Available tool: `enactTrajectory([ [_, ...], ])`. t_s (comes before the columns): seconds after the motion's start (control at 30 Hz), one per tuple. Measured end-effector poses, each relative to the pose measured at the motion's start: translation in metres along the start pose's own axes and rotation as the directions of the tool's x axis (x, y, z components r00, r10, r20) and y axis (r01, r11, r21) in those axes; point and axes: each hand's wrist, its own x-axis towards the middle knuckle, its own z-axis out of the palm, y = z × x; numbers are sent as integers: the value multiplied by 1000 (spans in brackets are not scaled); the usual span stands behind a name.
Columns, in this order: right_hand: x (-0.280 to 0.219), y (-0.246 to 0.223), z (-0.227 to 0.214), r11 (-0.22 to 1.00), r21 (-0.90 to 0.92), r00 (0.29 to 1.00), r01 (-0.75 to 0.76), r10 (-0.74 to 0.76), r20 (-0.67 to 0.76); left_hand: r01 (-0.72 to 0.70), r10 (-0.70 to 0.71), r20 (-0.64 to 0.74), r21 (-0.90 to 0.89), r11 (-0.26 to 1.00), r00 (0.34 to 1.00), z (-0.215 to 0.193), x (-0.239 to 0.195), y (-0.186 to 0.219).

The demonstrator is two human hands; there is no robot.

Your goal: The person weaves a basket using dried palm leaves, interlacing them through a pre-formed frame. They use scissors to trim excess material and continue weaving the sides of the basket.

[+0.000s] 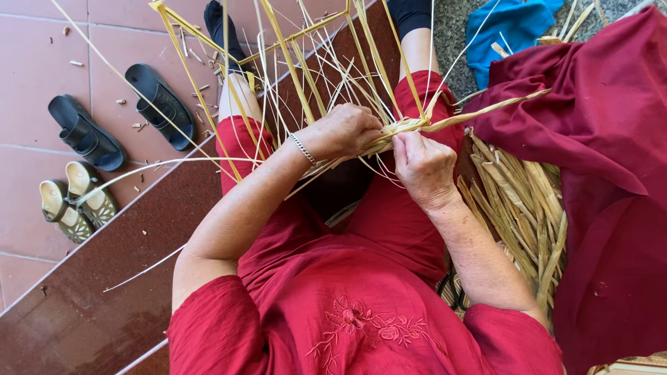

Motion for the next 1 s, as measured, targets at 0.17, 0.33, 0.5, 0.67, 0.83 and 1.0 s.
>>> enactTrajectory([
  [0.17,2,0,0,1000,-8,1000,-8,8,11,60,-60,27,22,998,998,0,5,-1],
  [0.33,10,-10,-13,999,-11,999,-31,31,6,163,-162,-19,95,982,987,5,6,13],
  [0.5,19,5,-56,982,85,983,-167,173,-58,228,-222,-94,56,972,970,3,3,17],
  [0.67,40,44,-35,733,612,955,-297,243,171,475,-474,-28,31,879,880,9,18,3],
  [0.83,23,51,-7,398,719,822,-569,306,481,471,-371,-302,403,785,878,-2,27,-48],
  [1.0,18,52,-18,451,720,848,-527,218,483,579,-417,-402,548,604,815,-36,48,-104],
])
